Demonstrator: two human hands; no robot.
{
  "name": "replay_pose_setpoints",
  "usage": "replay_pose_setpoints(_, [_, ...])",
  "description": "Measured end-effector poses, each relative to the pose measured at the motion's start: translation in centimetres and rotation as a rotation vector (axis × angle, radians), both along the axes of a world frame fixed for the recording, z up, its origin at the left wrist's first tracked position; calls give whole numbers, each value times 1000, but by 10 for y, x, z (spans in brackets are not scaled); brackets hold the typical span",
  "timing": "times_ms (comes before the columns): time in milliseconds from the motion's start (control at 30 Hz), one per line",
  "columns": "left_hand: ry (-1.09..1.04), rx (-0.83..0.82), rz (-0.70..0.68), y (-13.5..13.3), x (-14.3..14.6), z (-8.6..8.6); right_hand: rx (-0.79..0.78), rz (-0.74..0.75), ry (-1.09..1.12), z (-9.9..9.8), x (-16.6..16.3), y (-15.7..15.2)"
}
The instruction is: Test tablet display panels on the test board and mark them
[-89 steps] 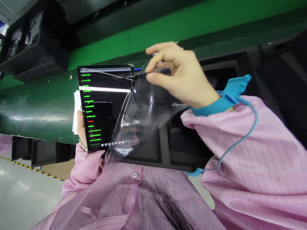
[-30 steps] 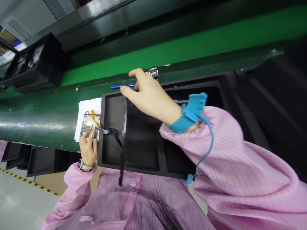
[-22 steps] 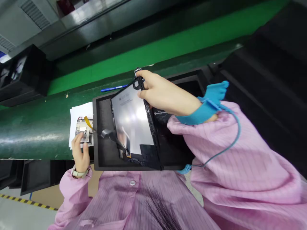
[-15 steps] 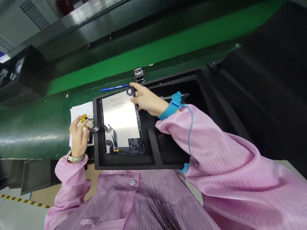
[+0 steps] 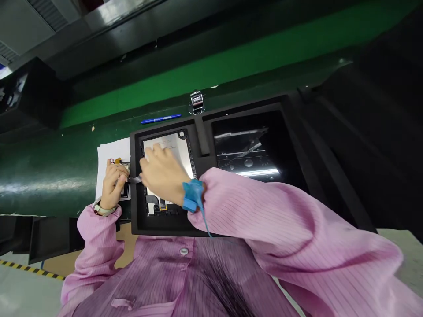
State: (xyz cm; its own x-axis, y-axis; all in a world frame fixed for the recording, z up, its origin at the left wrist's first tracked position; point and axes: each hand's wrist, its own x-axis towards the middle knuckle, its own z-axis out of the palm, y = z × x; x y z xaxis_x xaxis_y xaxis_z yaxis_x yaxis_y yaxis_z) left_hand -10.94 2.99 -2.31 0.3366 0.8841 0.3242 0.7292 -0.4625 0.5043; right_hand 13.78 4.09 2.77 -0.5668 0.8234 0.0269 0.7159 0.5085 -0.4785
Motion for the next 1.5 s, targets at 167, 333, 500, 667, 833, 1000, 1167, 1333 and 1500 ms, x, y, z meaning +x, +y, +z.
replay_pose_setpoints(167, [55,15,35,-1,2,-6,-163,119,138,-23,-39,12])
replay_pose_setpoints(333, [97,43,75,-1,7,-12,-237,45,185,-33,-47,16])
replay_pose_setpoints(500, [96,75,89,-1,10,-14,-292,16,242,-37,-47,15])
replay_pose_setpoints(667, [68,93,82,-1,10,-13,-312,32,286,-41,-46,18])
replay_pose_setpoints(833, [-231,140,368,6,1,-16,-305,8,292,-30,-34,24])
replay_pose_setpoints(1000, [-487,409,667,-22,21,-7,-160,-173,241,-18,4,40])
replay_pose_setpoints(1167, [1,-59,73,-74,73,5,-41,-253,115,-33,27,55])
replay_pose_setpoints(1333, [230,-129,70,-83,89,-6,22,-228,48,-47,21,56])
replay_pose_setpoints(1500, [159,-182,136,-78,82,-8,-44,-262,51,-28,24,60])
